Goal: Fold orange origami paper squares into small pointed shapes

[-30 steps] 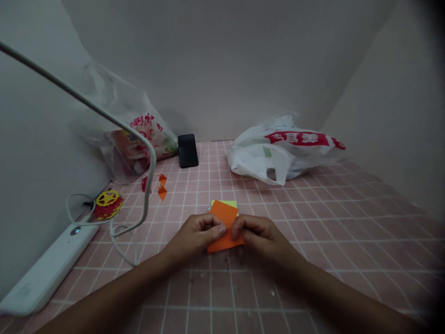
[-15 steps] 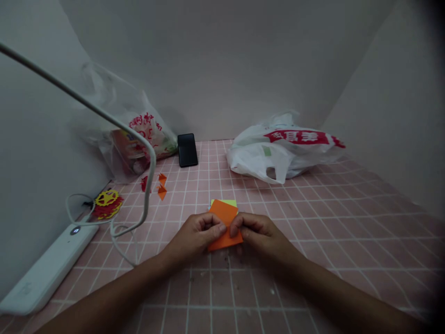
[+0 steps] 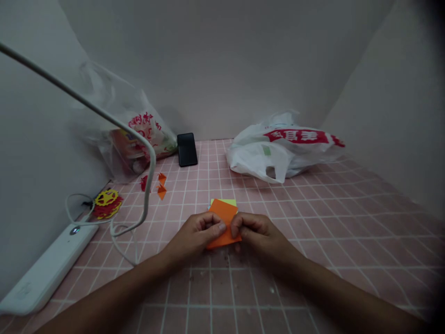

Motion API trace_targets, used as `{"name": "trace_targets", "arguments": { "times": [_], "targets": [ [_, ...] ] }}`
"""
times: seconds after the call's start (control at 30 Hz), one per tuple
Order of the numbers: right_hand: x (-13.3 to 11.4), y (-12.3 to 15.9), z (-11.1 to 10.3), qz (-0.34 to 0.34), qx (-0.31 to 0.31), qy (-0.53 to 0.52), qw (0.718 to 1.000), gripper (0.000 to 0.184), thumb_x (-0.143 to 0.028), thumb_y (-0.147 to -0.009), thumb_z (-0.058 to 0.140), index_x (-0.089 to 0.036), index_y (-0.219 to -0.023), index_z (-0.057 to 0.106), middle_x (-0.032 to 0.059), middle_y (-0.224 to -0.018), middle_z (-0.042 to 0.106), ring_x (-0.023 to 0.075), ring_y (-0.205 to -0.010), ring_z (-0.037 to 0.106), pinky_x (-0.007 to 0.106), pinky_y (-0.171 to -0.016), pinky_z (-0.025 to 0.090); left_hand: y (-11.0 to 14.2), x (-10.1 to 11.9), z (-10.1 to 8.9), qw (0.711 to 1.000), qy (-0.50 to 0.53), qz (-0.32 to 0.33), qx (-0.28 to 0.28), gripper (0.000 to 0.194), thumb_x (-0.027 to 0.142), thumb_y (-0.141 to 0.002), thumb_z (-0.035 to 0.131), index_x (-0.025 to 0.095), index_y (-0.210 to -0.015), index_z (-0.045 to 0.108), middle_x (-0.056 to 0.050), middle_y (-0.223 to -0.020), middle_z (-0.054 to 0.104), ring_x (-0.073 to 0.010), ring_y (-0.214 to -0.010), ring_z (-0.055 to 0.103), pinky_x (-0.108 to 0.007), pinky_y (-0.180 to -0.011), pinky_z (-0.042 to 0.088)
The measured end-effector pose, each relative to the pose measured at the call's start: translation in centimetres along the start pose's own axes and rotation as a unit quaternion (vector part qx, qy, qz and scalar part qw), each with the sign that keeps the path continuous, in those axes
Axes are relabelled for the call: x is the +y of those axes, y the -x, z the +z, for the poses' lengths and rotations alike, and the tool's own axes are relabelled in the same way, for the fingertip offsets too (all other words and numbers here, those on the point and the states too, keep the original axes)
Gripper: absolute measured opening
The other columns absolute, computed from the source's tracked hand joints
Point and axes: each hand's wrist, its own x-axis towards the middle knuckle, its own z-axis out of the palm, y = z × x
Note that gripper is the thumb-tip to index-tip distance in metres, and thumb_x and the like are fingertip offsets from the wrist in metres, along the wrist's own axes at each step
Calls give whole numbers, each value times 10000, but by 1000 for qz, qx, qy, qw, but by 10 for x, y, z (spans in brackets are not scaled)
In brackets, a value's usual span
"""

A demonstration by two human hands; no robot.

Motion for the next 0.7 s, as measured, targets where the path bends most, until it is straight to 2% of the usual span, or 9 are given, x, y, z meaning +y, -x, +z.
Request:
{"name": "trace_targets", "arguments": {
  "times": [0.13, 0.27, 0.43, 0.7],
  "targets": [
    [3, -1, -2, -13, -2, 13, 1000, 103, -232, -763, 504, -199, -679, 554, -22, -574, 552, 125, -527, 498, 253, -539, 393, 3, 2, 3, 999, 26, -37, 2, 344, 524, -896, 540, 185, -841, 568, 53, -618, 511, -73, -434, 403, -190, -412, 299],
    [5, 0, -2, -13, -8, 8, 1000, 103, -232, -779, 503, -201, -695, 555, -21, -576, 549, 128, -526, 500, 250, -526, 393, 4, 4, 4, 999, 10, -42, -4, 381, 529, -921, 481, 175, -812, 571, 37, -597, 546, -67, -399, 388, -196, -398, 276],
    [6, 0, -1, 0, 2, 8, 1000, 82, -220, -757, 508, -200, -694, 556, -21, -580, 541, 121, -497, 485, 247, -501, 379, 3, 3, 2, 999, -23, -24, -3, 354, 514, -909, 517, 184, -785, 554, 69, -545, 442, -76, -428, 359, -201, -426, 263],
    [5, 1, 0, 9, 10, -4, 1000, 88, -235, -780, 532, -203, -700, 552, -21, -560, 545, 123, -506, 490, 241, -504, 386, 4, 5, 3, 997, -79, 12, 15, 294, 438, -912, 504, 185, -778, 566, 55, -596, 460, -95, -490, 386, -219, -477, 293]
  ]
}}
